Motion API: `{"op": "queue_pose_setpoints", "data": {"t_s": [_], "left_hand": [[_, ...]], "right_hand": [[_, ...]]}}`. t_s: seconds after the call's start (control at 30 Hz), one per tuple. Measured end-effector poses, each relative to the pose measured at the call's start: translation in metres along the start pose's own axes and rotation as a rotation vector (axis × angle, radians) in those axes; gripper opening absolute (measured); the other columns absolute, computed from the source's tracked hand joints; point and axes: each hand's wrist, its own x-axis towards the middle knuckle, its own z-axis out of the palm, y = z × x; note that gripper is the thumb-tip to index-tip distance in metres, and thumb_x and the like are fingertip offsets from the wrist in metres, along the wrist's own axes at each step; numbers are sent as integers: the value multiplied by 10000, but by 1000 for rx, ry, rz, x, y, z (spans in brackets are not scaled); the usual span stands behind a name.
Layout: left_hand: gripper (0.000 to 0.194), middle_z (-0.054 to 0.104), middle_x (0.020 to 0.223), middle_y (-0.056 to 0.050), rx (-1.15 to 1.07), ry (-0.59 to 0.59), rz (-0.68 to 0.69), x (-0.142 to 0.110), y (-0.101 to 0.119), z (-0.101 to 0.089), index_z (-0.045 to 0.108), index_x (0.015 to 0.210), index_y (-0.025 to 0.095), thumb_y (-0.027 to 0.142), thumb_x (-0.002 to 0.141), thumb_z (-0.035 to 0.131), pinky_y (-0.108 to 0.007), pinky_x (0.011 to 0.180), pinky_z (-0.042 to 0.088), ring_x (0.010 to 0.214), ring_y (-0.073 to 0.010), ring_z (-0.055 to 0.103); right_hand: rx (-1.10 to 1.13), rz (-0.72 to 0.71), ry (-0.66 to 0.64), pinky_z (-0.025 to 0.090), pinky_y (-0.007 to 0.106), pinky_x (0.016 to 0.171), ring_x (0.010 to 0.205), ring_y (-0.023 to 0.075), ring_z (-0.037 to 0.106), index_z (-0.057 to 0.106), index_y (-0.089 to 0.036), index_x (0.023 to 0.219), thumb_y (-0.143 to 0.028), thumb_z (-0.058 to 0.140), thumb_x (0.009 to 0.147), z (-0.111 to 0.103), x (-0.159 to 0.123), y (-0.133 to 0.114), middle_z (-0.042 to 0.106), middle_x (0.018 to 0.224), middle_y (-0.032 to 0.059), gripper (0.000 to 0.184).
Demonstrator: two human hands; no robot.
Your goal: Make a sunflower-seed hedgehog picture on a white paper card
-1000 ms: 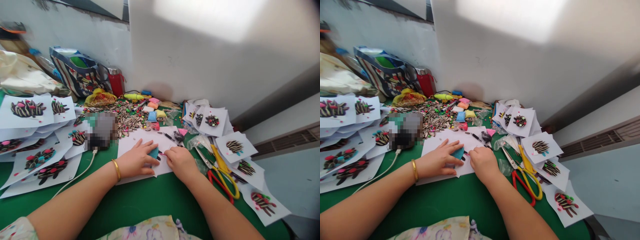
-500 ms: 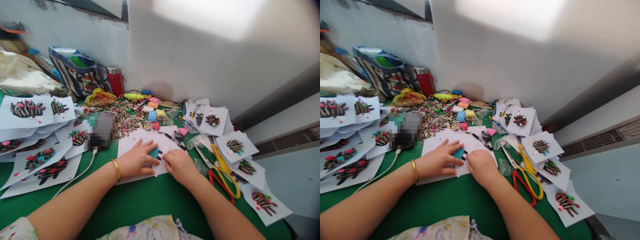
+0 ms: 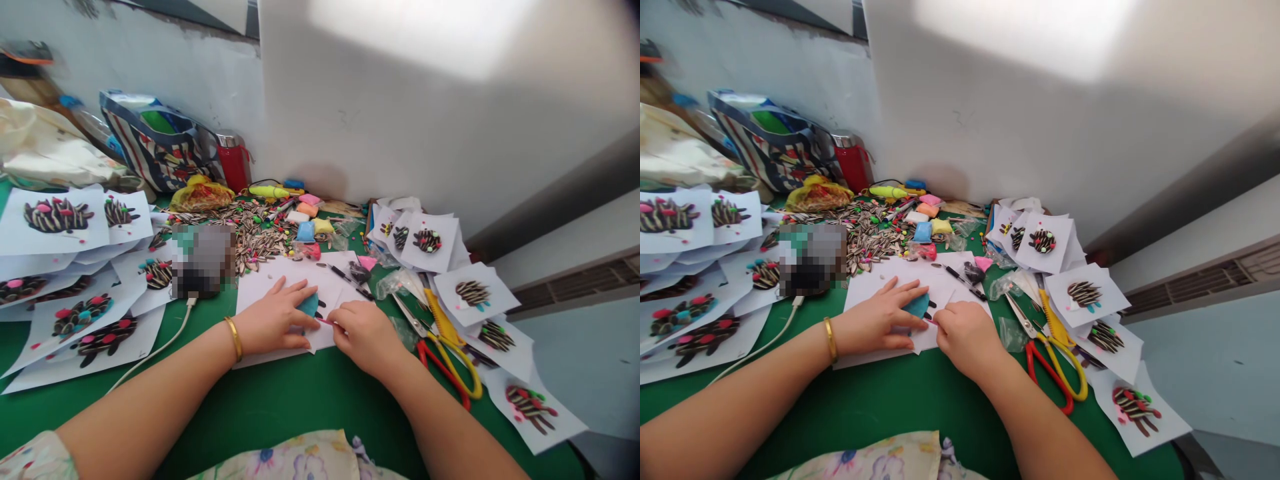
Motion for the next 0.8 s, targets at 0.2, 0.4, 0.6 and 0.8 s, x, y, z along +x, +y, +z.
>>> {"op": "queue_pose_setpoints", "data": {"t_s": [0.2,0.4,0.6,0.8], "left_hand": [[350,333,1548,-94,2,2,6,0,0,0,688,1146,390,496,814,663,-709,1085,146,1420,-418,254],[355,329,1552,-92,1,0,0,0,0,0,685,1144,395,517,812,657,-701,1090,144,1425,-407,251],[358,301,1567,-85,-17,-1,-2,0,-1,1,691,1136,382,529,811,650,-704,1090,132,1428,-404,244],[348,312,1560,-102,-13,1,0,0,-1,0,694,1129,379,526,816,646,-705,1086,135,1428,-404,245]], "right_hand": [[-39,26,-14,359,289,687,730,176,581,668,-194,795,-132,550,808,9,1,-6,641,733,28,134],[62,58,32,397,271,737,797,169,605,684,-209,921,-127,540,827,3,2,7,677,835,24,190],[-158,226,89,396,326,796,852,219,588,687,-166,1017,-123,482,879,-4,3,35,686,865,80,251],[-127,156,73,361,376,903,1068,250,507,676,-255,1144,-163,546,866,2,3,19,632,1168,78,320]]}}
